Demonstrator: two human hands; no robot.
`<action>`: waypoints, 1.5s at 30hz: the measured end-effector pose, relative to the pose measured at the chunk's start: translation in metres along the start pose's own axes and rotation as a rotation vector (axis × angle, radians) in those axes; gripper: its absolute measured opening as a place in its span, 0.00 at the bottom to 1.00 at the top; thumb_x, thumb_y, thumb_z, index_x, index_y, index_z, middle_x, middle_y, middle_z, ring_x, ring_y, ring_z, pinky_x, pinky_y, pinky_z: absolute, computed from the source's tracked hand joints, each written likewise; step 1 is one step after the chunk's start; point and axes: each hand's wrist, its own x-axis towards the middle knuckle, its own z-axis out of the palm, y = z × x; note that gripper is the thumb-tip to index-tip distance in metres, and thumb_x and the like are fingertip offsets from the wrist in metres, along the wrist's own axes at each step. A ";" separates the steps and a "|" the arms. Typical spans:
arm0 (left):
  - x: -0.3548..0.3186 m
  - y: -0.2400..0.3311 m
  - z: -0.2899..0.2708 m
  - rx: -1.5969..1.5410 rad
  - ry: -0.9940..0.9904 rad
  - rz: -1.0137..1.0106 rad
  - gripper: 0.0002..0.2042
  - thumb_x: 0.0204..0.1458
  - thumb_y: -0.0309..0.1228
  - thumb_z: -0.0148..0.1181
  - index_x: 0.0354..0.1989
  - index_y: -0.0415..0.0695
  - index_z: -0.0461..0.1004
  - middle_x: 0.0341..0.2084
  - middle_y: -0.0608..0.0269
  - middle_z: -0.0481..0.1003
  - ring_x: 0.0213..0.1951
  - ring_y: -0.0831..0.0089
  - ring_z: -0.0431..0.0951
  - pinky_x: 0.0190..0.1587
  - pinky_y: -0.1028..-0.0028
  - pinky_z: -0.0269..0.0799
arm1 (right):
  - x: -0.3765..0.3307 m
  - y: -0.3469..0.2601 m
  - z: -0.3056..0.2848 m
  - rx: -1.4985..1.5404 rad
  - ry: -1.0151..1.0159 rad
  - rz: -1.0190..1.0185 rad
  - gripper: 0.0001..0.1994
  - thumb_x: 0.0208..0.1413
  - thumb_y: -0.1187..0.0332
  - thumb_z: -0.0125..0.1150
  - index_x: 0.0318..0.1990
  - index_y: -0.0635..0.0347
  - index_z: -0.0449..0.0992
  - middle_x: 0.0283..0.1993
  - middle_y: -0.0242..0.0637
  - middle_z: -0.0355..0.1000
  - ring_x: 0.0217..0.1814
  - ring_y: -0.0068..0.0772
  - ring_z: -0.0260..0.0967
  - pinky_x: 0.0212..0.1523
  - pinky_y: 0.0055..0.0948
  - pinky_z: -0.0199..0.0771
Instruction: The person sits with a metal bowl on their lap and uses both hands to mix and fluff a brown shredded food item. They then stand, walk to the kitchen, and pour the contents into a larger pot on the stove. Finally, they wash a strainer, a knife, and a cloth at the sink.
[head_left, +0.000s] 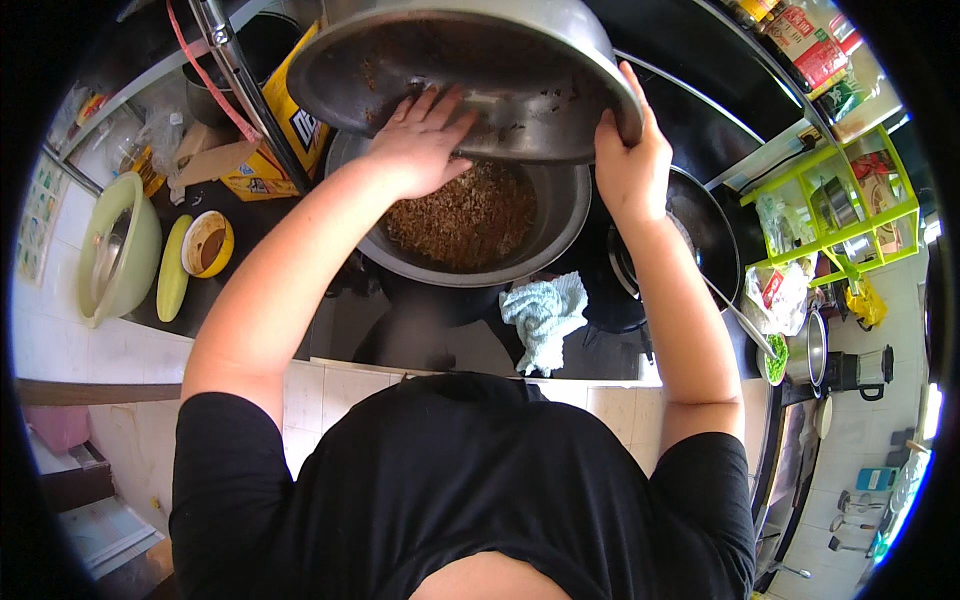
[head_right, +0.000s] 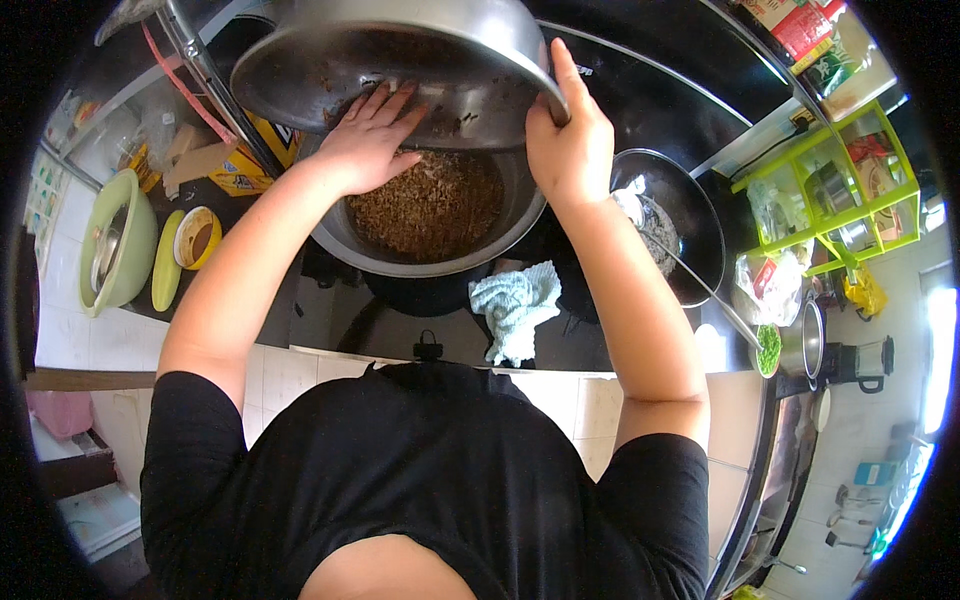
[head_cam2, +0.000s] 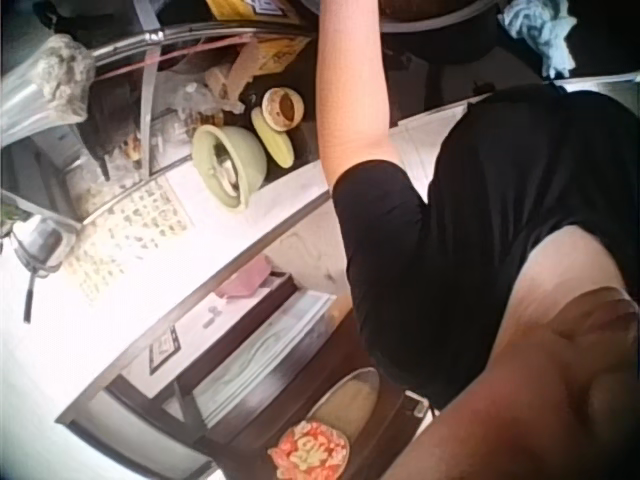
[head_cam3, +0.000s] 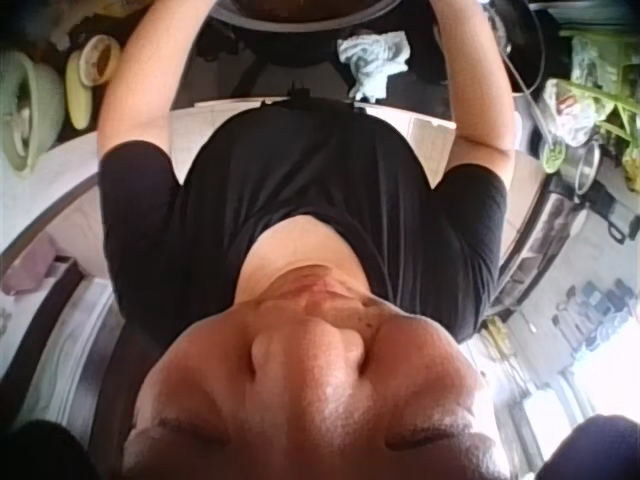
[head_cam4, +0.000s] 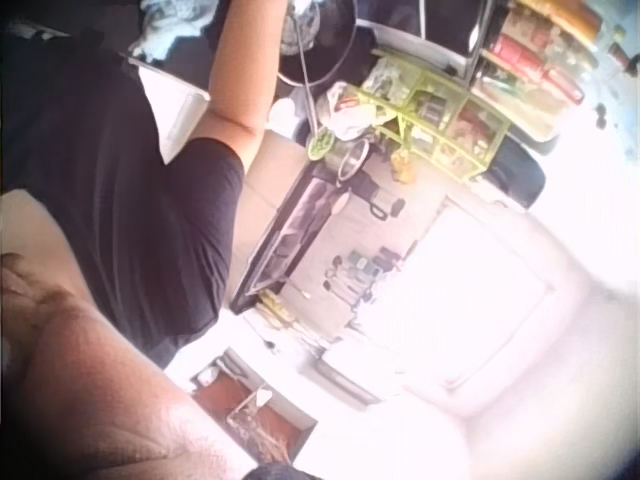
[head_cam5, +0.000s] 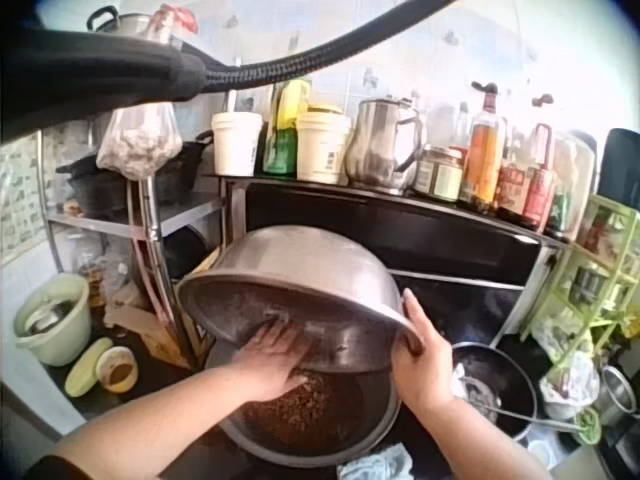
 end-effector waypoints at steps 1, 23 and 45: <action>-0.007 -0.003 0.010 0.062 -0.063 0.024 0.27 0.56 0.45 0.43 0.64 0.51 0.49 0.65 0.56 0.43 0.65 0.56 0.42 0.65 0.61 0.39 | 0.001 -0.003 0.002 0.001 -0.011 0.021 0.25 0.52 0.72 0.51 0.59 0.47 0.62 0.41 0.49 0.72 0.42 0.44 0.73 0.44 0.30 0.70; -0.074 -0.043 0.005 -1.093 -0.124 -0.161 0.14 0.56 0.29 0.47 0.50 0.38 0.68 0.45 0.57 0.72 0.47 0.71 0.72 0.51 0.74 0.65 | -0.006 0.046 0.055 -0.461 -0.347 0.297 0.32 0.46 0.70 0.49 0.63 0.43 0.54 0.46 0.49 0.69 0.43 0.47 0.71 0.46 0.38 0.69; -0.060 -0.068 -0.004 -1.380 0.375 -0.409 0.11 0.55 0.30 0.52 0.45 0.41 0.70 0.34 0.68 0.73 0.35 0.83 0.70 0.35 0.83 0.65 | -0.004 0.027 -0.007 0.868 -0.242 1.397 0.13 0.49 0.80 0.45 0.44 0.73 0.60 0.47 0.50 0.63 0.48 0.46 0.66 0.52 0.44 0.71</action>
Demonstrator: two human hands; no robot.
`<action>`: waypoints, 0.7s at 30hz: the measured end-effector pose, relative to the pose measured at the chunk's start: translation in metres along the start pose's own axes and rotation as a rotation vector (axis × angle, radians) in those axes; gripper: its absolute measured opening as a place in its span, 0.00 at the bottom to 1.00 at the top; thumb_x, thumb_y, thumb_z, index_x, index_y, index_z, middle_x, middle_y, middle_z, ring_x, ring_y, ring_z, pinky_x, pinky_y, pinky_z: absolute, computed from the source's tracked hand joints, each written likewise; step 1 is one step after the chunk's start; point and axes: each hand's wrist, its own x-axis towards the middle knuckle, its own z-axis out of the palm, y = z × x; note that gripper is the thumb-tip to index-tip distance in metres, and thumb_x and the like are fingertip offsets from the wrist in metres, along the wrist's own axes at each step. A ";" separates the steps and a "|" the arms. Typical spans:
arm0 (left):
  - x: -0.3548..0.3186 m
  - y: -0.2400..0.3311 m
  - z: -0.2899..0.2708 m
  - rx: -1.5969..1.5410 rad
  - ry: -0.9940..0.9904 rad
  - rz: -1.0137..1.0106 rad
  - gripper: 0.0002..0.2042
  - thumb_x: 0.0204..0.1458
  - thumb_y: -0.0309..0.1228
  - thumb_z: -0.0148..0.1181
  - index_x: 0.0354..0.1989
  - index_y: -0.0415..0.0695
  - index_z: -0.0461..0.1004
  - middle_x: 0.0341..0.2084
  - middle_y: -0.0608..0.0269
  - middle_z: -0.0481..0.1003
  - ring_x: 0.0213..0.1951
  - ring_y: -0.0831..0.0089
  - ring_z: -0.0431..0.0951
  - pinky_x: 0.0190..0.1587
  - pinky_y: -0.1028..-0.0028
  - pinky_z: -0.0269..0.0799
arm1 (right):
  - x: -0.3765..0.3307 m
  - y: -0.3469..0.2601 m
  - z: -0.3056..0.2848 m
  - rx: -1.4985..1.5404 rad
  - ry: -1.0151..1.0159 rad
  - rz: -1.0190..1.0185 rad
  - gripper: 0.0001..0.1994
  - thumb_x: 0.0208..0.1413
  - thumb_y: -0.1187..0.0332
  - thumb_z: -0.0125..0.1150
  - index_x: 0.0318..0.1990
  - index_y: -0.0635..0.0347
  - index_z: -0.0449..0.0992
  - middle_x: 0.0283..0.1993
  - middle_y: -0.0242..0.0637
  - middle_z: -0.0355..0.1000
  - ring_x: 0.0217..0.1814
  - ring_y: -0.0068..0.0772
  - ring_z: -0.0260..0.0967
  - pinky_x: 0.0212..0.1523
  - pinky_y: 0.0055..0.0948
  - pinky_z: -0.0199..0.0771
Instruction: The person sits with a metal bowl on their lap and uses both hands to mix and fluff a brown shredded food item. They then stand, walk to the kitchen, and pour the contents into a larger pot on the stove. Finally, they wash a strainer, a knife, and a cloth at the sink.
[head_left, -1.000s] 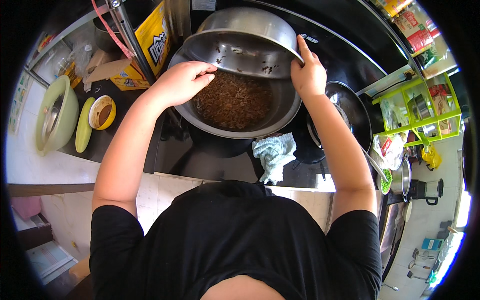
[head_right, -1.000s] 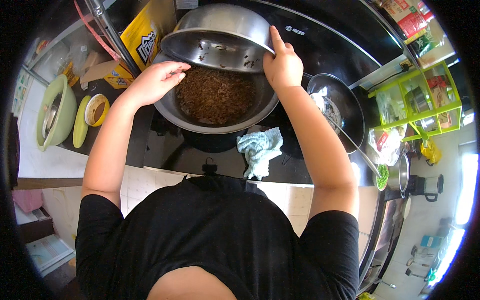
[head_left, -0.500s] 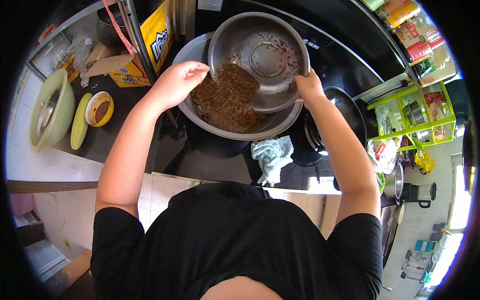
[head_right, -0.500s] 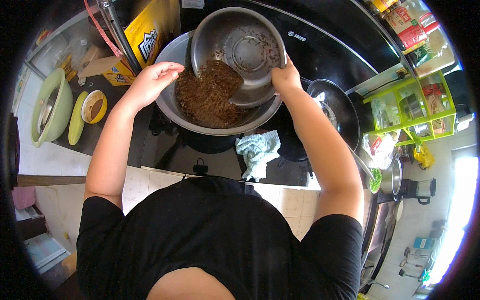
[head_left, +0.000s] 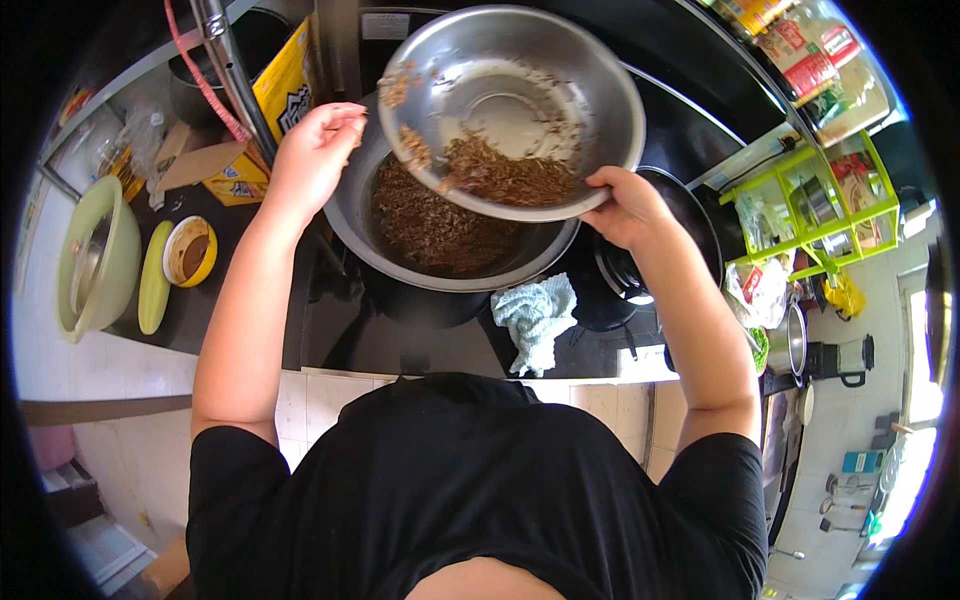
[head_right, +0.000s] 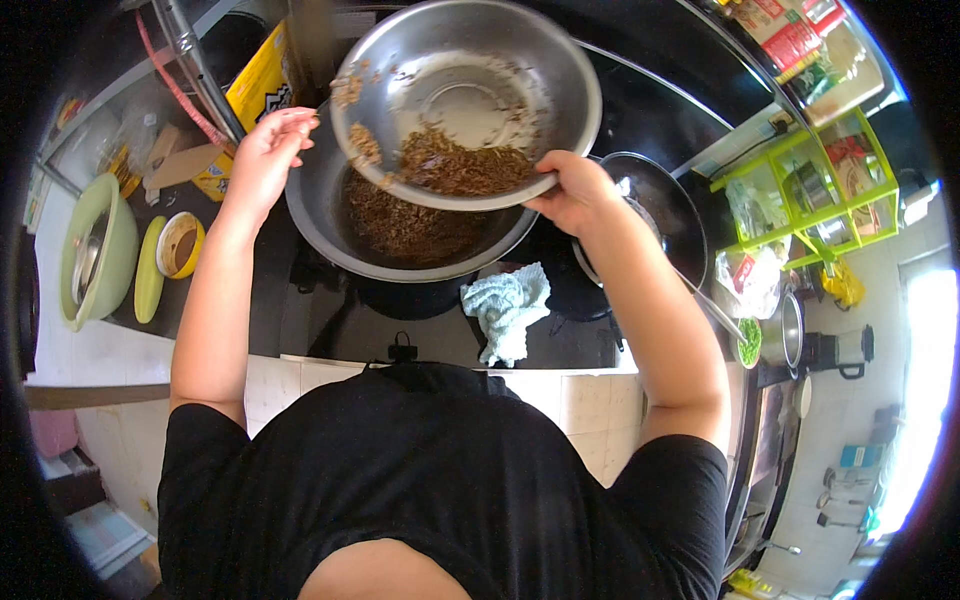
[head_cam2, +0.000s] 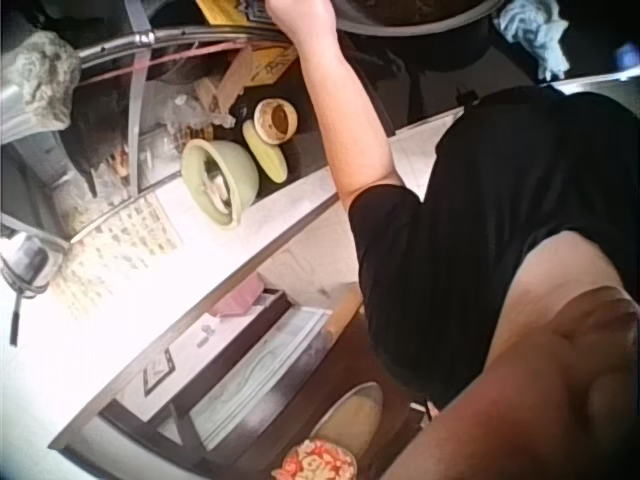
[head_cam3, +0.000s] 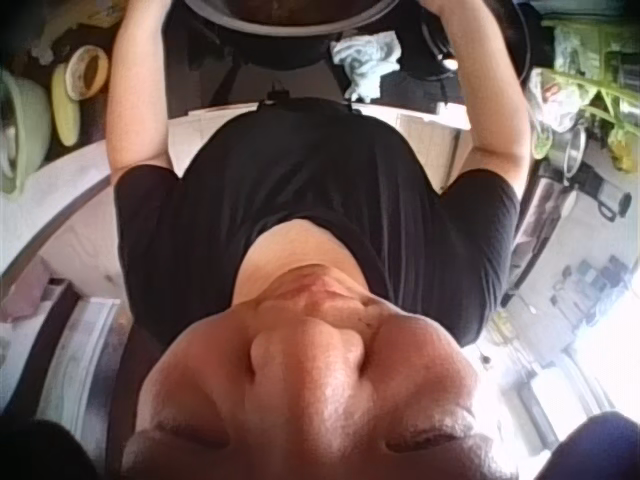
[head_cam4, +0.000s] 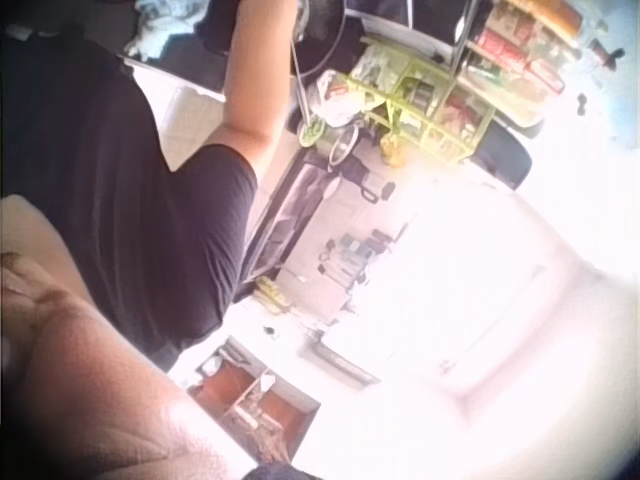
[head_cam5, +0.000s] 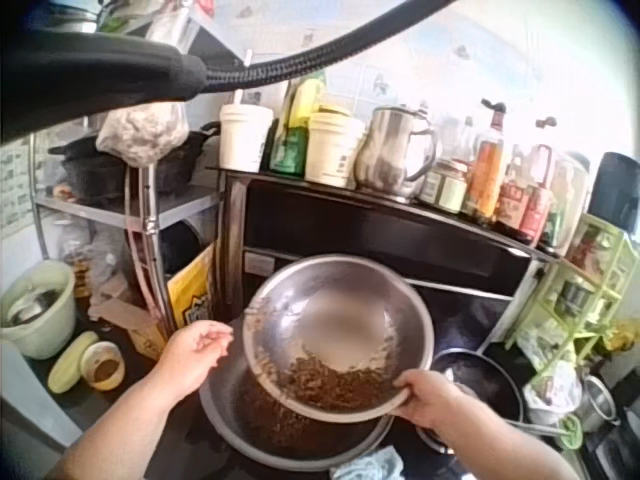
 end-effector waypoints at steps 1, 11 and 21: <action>0.000 0.000 -0.002 -0.038 0.045 0.020 0.11 0.55 0.30 0.52 0.45 0.41 0.70 0.34 0.69 0.73 0.35 0.83 0.70 0.36 0.84 0.65 | -0.001 0.003 0.005 0.015 0.000 0.030 0.13 0.49 0.80 0.45 0.44 0.73 0.60 0.47 0.51 0.63 0.47 0.46 0.66 0.52 0.44 0.71; -0.023 0.003 -0.017 -0.118 0.045 0.079 0.11 0.56 0.30 0.50 0.46 0.43 0.71 0.40 0.68 0.73 0.36 0.82 0.68 0.36 0.82 0.63 | -0.006 -0.016 -0.007 0.050 0.051 0.086 0.12 0.51 0.78 0.44 0.44 0.74 0.60 0.44 0.48 0.66 0.48 0.44 0.68 0.51 0.43 0.72; -0.041 0.003 -0.035 -0.101 0.046 0.091 0.11 0.57 0.30 0.49 0.46 0.43 0.70 0.40 0.69 0.73 0.36 0.83 0.68 0.37 0.83 0.62 | -0.033 -0.007 -0.010 -0.210 0.046 0.098 0.11 0.51 0.74 0.47 0.42 0.70 0.63 0.41 0.48 0.68 0.43 0.42 0.71 0.45 0.40 0.76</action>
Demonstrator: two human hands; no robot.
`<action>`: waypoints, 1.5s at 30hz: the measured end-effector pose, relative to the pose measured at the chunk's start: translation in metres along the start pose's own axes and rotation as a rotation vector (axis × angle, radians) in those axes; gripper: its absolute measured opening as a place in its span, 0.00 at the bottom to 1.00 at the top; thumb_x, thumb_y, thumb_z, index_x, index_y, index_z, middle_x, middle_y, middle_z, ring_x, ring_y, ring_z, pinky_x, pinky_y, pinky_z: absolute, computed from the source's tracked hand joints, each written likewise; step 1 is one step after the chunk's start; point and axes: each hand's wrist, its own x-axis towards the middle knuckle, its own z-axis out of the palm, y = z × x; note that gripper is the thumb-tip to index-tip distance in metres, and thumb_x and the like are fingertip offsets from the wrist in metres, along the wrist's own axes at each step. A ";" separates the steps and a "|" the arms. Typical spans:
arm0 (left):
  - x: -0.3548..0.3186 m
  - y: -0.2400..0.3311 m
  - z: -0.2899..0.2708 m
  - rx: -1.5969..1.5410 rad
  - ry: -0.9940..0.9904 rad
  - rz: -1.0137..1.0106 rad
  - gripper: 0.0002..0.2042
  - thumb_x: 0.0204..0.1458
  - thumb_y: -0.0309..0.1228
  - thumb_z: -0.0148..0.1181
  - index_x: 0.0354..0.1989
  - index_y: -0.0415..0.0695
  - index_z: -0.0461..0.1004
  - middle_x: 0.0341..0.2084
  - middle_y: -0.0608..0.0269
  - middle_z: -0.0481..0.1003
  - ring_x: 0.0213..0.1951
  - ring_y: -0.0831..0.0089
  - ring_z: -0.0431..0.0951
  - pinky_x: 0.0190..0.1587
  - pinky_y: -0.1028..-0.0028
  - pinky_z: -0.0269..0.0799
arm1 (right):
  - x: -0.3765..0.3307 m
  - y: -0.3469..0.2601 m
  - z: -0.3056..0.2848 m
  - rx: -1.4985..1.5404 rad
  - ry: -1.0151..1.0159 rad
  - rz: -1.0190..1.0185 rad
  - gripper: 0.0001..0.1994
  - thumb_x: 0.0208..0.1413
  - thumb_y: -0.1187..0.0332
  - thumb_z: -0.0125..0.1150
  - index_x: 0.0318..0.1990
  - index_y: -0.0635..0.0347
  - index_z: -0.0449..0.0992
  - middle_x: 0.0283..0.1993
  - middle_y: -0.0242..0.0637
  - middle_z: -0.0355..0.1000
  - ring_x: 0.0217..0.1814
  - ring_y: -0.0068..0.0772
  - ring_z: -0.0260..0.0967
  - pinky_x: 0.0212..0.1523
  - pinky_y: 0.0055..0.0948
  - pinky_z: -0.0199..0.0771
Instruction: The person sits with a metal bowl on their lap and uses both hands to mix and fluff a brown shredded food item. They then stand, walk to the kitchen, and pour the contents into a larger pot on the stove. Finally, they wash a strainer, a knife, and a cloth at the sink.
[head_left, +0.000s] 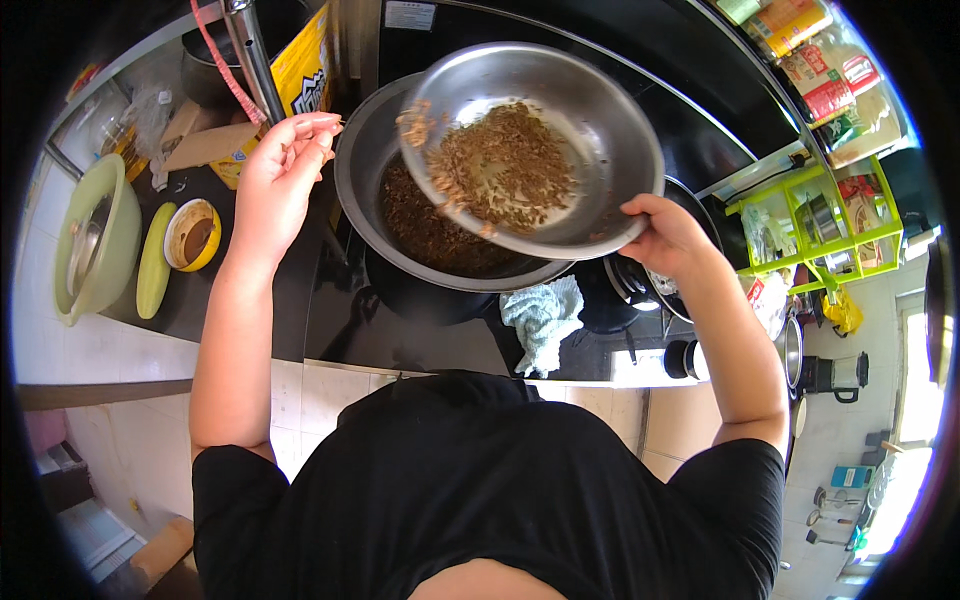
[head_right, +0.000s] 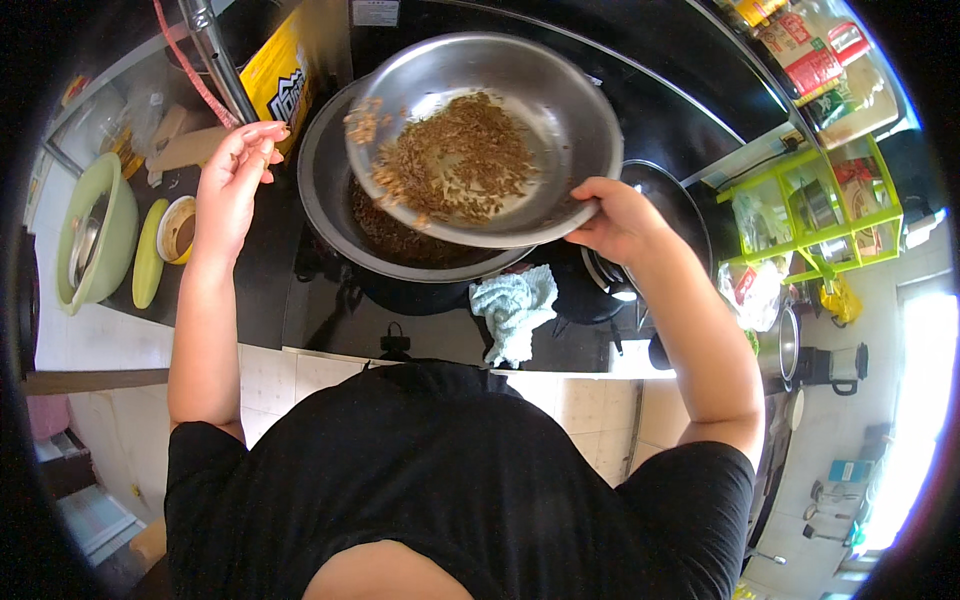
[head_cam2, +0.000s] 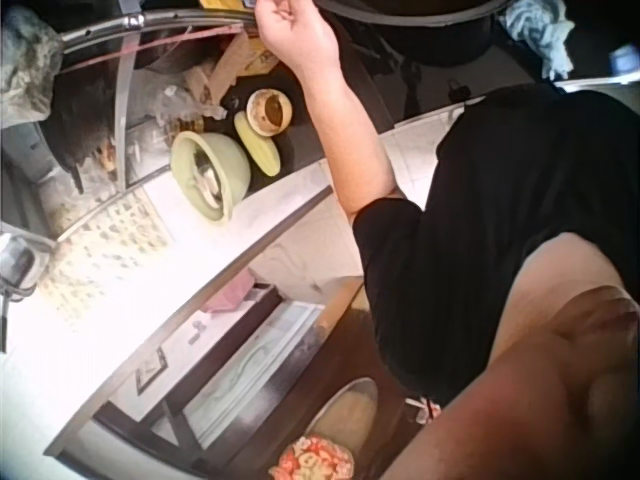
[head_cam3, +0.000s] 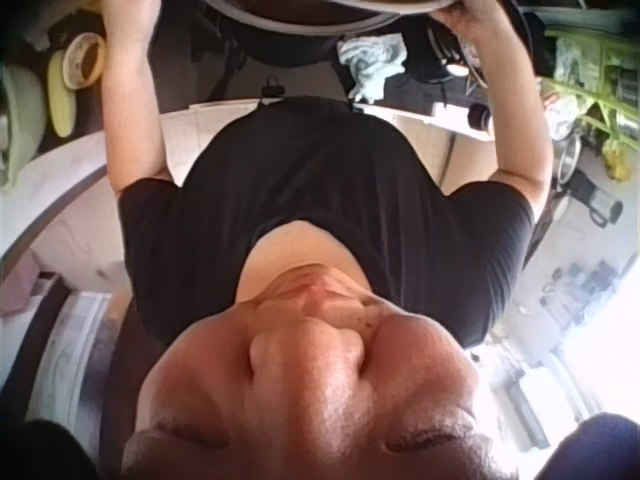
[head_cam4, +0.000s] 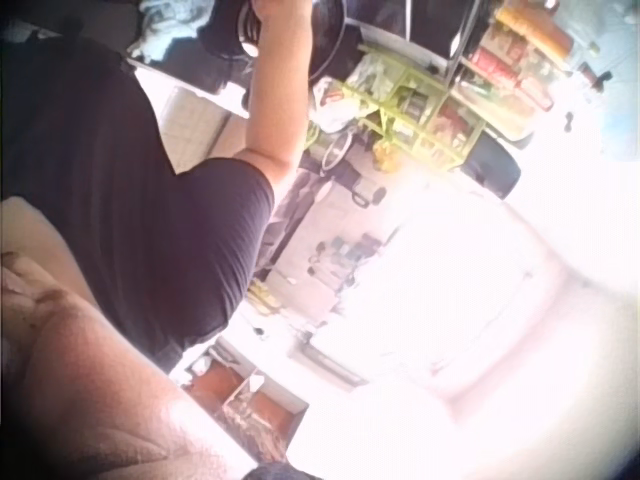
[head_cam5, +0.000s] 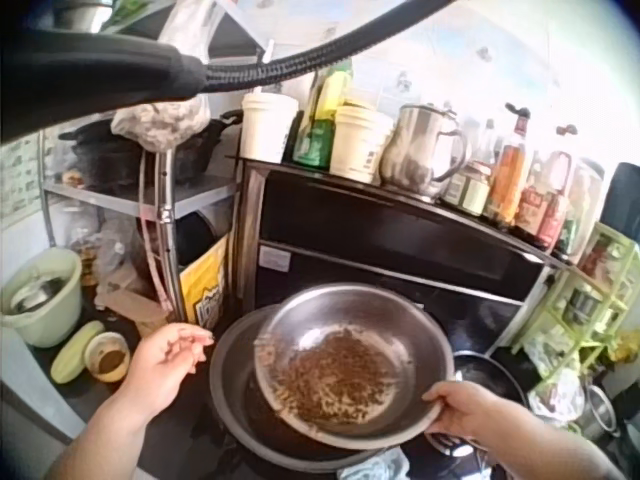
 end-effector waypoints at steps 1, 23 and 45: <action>0.000 0.001 0.000 0.000 -0.003 -0.001 0.11 0.56 0.30 0.49 0.46 0.43 0.70 0.40 0.69 0.73 0.36 0.83 0.68 0.37 0.83 0.62 | -0.001 -0.005 -0.003 -0.015 0.020 -0.017 0.11 0.51 0.74 0.47 0.41 0.69 0.63 0.40 0.48 0.69 0.42 0.42 0.71 0.45 0.39 0.76; 0.003 0.014 0.030 0.030 -0.167 0.000 0.09 0.55 0.26 0.52 0.42 0.38 0.71 0.34 0.68 0.73 0.36 0.84 0.70 0.41 0.83 0.66 | 0.009 -0.034 0.033 -0.382 0.121 -0.282 0.16 0.49 0.75 0.47 0.47 0.68 0.62 0.38 0.47 0.68 0.33 0.42 0.73 0.30 0.34 0.79; 0.018 0.008 0.071 0.848 -0.435 0.306 0.20 0.55 0.38 0.49 0.52 0.39 0.65 0.52 0.50 0.65 0.55 0.52 0.64 0.57 0.60 0.59 | -0.020 -0.010 0.031 -0.937 0.429 -1.533 0.27 0.47 0.77 0.50 0.58 0.46 0.64 0.44 0.47 0.71 0.42 0.42 0.72 0.44 0.31 0.71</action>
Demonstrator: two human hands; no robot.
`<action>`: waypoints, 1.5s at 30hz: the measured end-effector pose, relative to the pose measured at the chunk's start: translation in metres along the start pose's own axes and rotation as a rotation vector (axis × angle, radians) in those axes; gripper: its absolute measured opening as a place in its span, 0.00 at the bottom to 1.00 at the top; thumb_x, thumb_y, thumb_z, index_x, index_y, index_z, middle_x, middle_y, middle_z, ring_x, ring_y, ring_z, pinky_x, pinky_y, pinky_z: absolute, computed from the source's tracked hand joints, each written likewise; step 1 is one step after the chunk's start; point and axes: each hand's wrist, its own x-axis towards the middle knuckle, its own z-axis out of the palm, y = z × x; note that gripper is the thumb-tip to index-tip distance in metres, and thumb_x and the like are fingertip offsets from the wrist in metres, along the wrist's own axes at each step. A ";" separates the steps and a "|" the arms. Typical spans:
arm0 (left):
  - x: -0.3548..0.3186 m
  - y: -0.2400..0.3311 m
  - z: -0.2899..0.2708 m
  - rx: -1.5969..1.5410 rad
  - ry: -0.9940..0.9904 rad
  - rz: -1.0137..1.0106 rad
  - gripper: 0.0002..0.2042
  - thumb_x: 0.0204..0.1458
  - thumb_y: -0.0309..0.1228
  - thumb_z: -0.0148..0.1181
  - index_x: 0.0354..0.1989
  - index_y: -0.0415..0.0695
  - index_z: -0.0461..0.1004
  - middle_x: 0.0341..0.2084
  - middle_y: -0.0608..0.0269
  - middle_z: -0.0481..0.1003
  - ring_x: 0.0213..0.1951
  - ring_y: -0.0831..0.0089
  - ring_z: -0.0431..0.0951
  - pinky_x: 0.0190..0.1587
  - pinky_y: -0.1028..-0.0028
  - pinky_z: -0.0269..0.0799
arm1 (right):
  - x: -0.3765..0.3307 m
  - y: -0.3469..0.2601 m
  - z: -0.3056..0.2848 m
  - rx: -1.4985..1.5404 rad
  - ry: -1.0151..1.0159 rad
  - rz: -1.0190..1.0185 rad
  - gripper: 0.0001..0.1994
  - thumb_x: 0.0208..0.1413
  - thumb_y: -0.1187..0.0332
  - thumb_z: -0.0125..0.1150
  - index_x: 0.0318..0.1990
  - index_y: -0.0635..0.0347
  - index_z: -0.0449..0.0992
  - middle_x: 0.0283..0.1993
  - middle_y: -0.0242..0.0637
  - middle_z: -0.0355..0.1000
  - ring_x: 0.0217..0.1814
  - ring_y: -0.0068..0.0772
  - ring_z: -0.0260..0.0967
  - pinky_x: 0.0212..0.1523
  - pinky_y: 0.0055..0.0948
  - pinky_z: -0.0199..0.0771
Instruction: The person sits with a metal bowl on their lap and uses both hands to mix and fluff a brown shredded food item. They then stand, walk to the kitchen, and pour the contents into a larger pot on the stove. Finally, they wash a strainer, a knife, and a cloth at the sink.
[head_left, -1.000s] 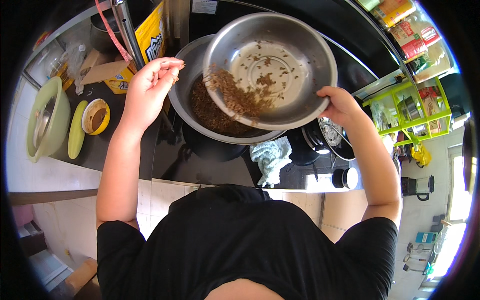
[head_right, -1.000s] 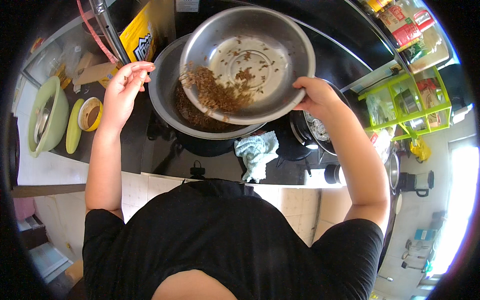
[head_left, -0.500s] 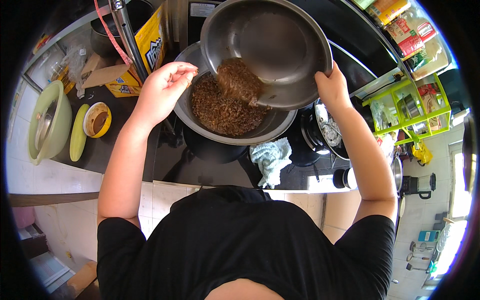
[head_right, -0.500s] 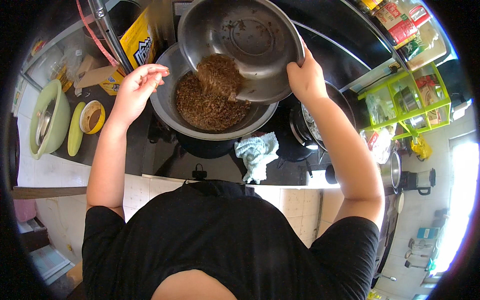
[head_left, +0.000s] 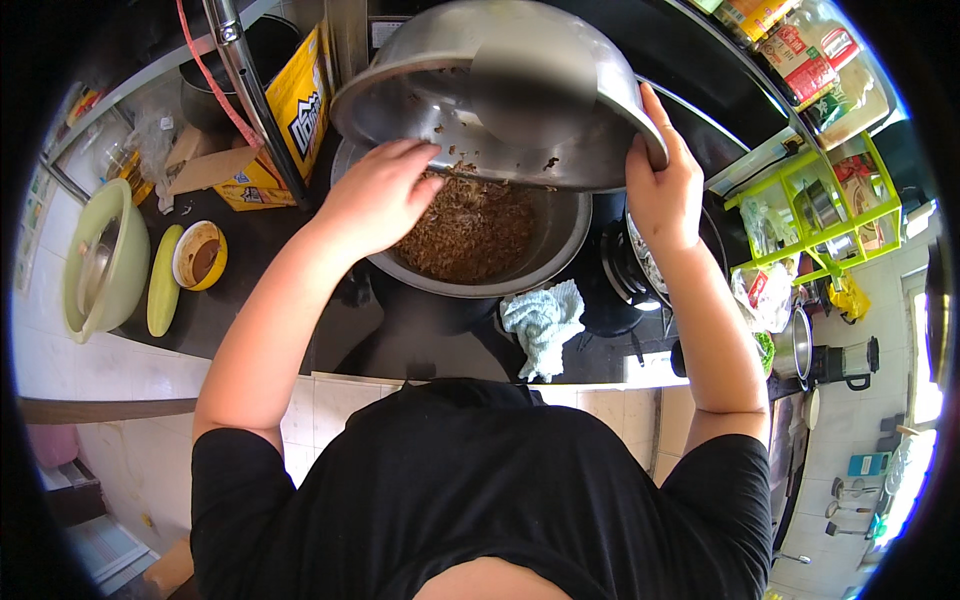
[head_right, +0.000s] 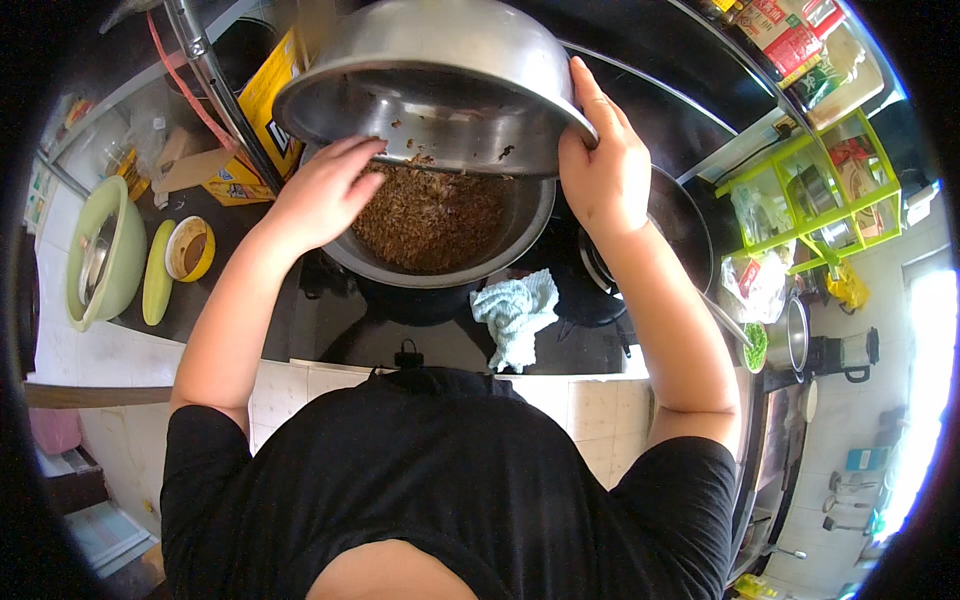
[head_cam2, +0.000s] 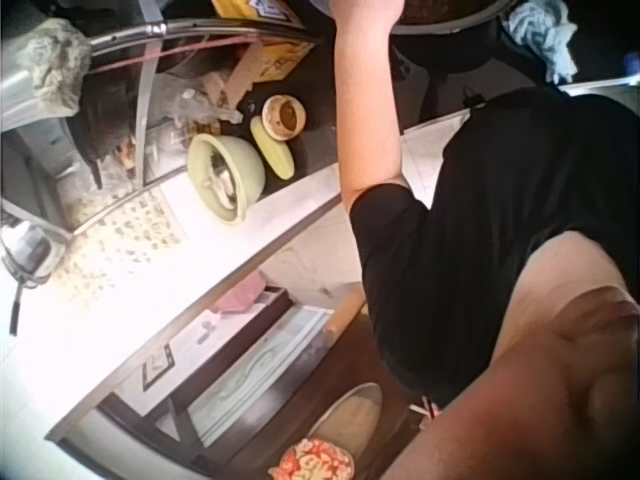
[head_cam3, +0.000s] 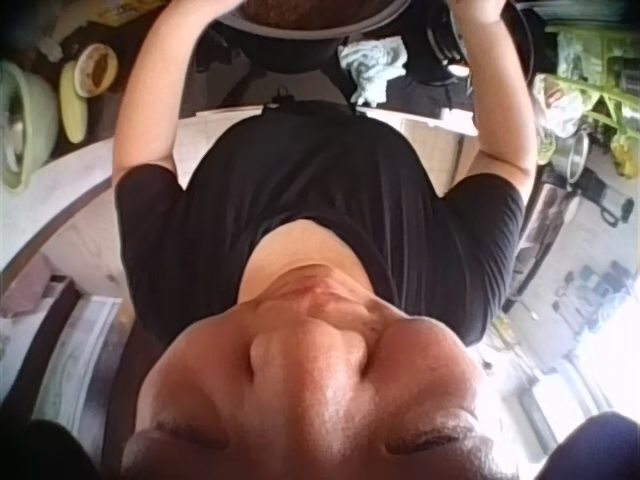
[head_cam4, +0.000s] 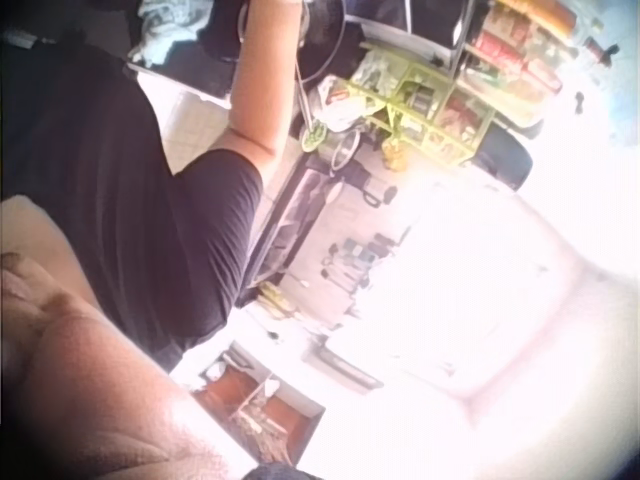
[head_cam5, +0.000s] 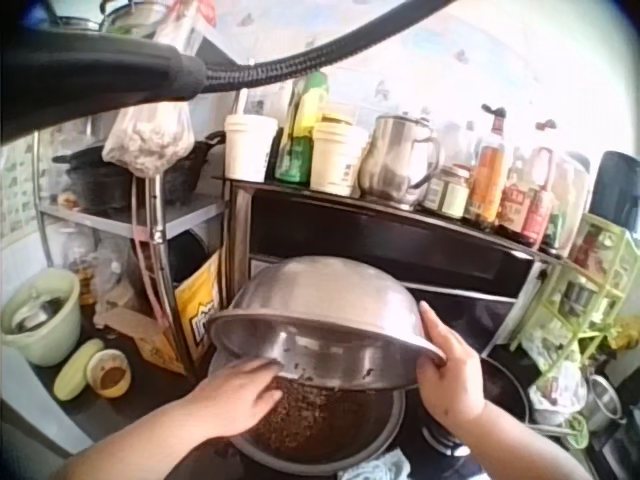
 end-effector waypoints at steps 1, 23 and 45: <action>0.005 -0.001 0.010 0.378 0.018 0.019 0.26 0.54 0.43 0.49 0.57 0.39 0.59 0.59 0.48 0.56 0.62 0.52 0.53 0.63 0.59 0.48 | 0.003 -0.003 0.000 0.014 -0.004 0.031 0.27 0.47 0.77 0.50 0.58 0.46 0.64 0.44 0.47 0.71 0.42 0.42 0.72 0.44 0.31 0.71; 0.061 0.062 0.029 0.139 -0.606 0.274 0.28 0.55 0.40 0.48 0.61 0.38 0.53 0.63 0.49 0.46 0.64 0.57 0.50 0.64 0.62 0.46 | 0.030 0.023 0.012 0.233 -0.067 0.542 0.20 0.47 0.72 0.48 0.51 0.57 0.69 0.40 0.49 0.73 0.46 0.47 0.70 0.49 0.33 0.66; 0.158 -0.030 -0.022 1.314 -0.193 0.147 0.32 0.56 0.48 0.38 0.65 0.41 0.43 0.66 0.62 0.40 0.67 0.67 0.38 0.66 0.67 0.29 | 0.033 0.036 0.014 0.767 -0.363 0.904 0.19 0.46 0.75 0.46 0.49 0.66 0.65 0.36 0.46 0.71 0.31 0.40 0.72 0.24 0.35 0.76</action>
